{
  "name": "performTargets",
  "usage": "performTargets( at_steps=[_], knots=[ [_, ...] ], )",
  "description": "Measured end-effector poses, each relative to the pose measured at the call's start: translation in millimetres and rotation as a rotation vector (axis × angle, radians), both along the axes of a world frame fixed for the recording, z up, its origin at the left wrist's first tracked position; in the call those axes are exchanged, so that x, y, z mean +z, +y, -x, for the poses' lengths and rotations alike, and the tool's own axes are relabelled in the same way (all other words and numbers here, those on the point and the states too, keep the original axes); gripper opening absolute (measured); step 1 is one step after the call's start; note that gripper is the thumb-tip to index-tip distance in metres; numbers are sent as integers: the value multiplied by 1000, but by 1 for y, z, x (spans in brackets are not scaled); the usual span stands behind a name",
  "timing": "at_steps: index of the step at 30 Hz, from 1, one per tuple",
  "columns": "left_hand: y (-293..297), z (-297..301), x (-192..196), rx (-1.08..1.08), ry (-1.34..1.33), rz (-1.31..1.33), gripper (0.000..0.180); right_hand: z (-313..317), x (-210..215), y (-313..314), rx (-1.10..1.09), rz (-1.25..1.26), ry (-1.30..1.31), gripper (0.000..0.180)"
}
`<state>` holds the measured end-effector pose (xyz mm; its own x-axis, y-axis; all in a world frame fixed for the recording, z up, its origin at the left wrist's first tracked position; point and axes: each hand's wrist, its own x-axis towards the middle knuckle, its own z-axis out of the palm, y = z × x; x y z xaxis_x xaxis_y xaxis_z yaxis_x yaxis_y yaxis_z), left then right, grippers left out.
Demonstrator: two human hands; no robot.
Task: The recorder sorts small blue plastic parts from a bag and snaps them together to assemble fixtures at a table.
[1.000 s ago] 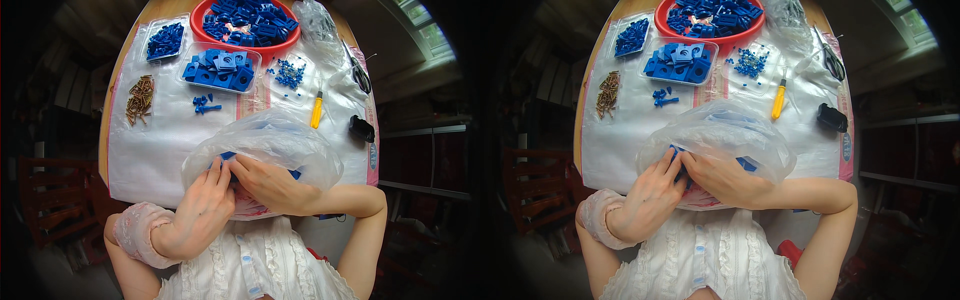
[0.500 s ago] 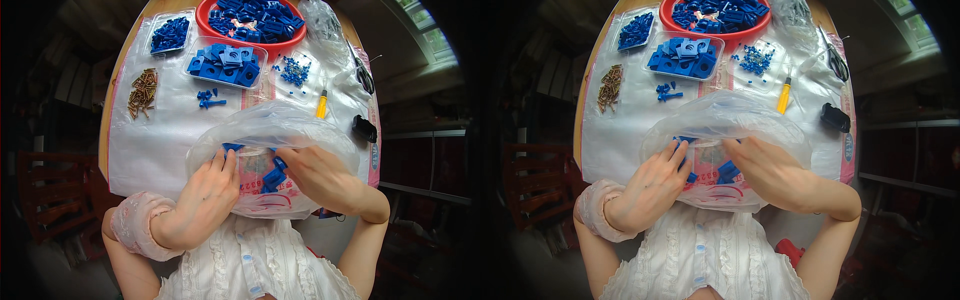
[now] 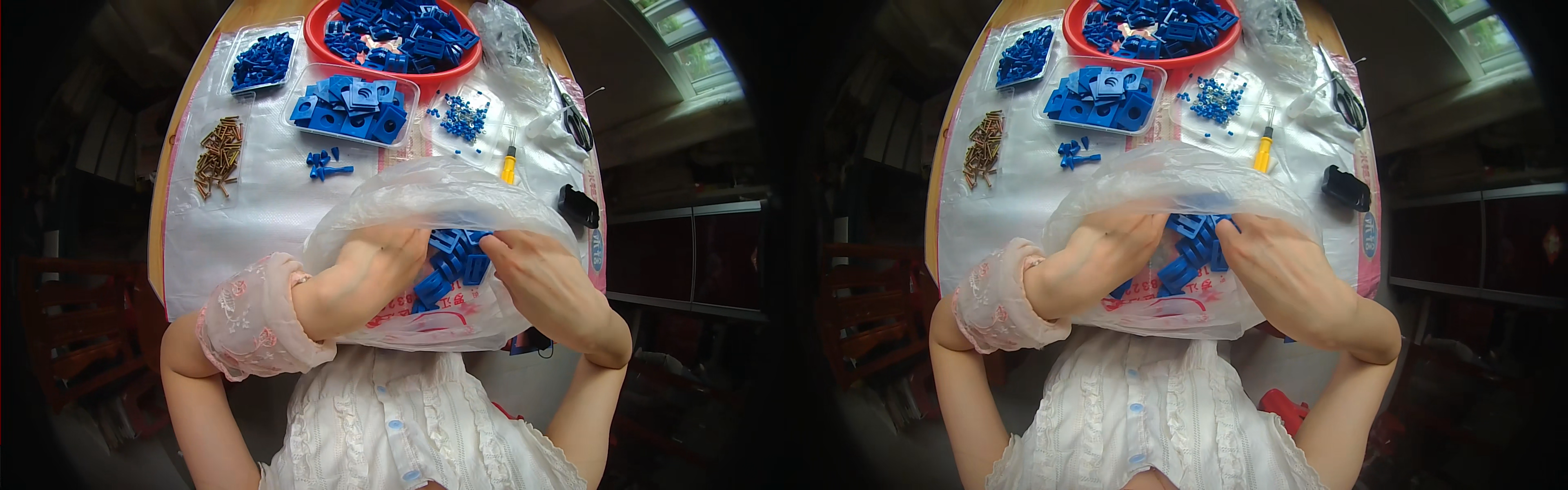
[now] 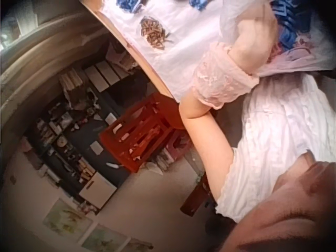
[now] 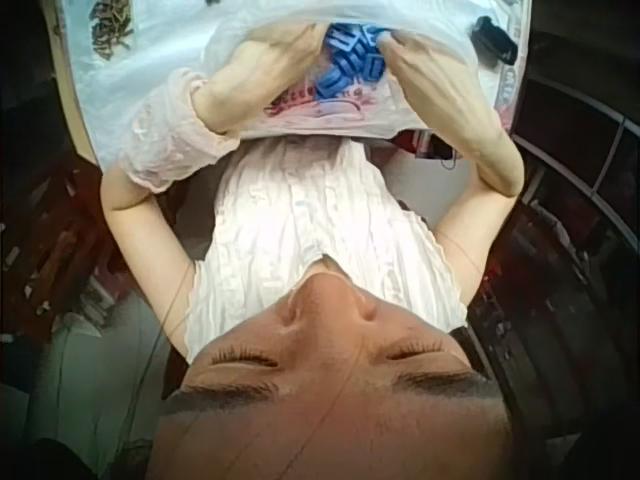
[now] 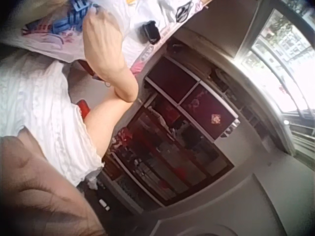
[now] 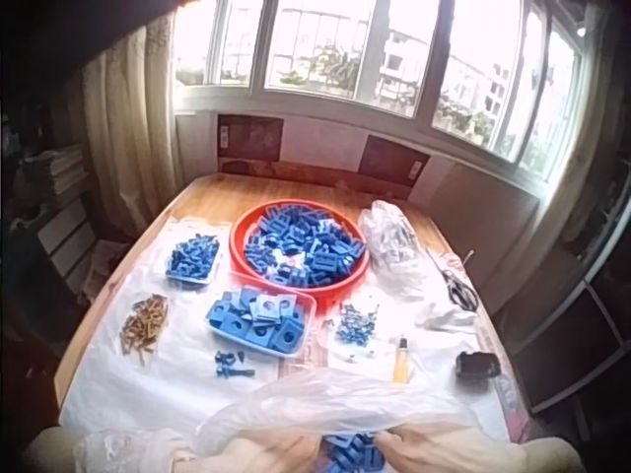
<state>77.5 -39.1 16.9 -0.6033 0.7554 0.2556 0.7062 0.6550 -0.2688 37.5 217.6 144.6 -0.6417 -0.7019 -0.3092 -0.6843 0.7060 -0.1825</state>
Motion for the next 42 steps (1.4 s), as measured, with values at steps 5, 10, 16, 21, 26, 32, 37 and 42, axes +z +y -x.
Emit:
performTargets(
  at_steps=[5,10,16,21,26,32,37,42],
  knots=[
    [3,-3,15,19,-31,227,63,-9,-19,26,71,47,23,28],
    [18,-9,0,190,-87,78,62,-4,-15,13,0,-133,-134,34],
    [21,-3,1,220,-217,-81,57,-6,-22,16,13,-30,-221,36],
    [22,-5,-1,245,-270,-98,59,-7,-21,19,28,79,-203,28],
    [21,-6,-5,223,-241,-4,53,-4,-16,10,100,-69,-270,21],
    [18,-13,0,165,-181,-113,36,-8,-24,5,198,-88,-259,21],
    [17,-14,-3,156,-181,-286,45,-8,-29,15,271,10,-305,17],
    [32,-8,33,233,-356,-94,53,-8,-17,11,-46,63,-136,29]
  ],
)
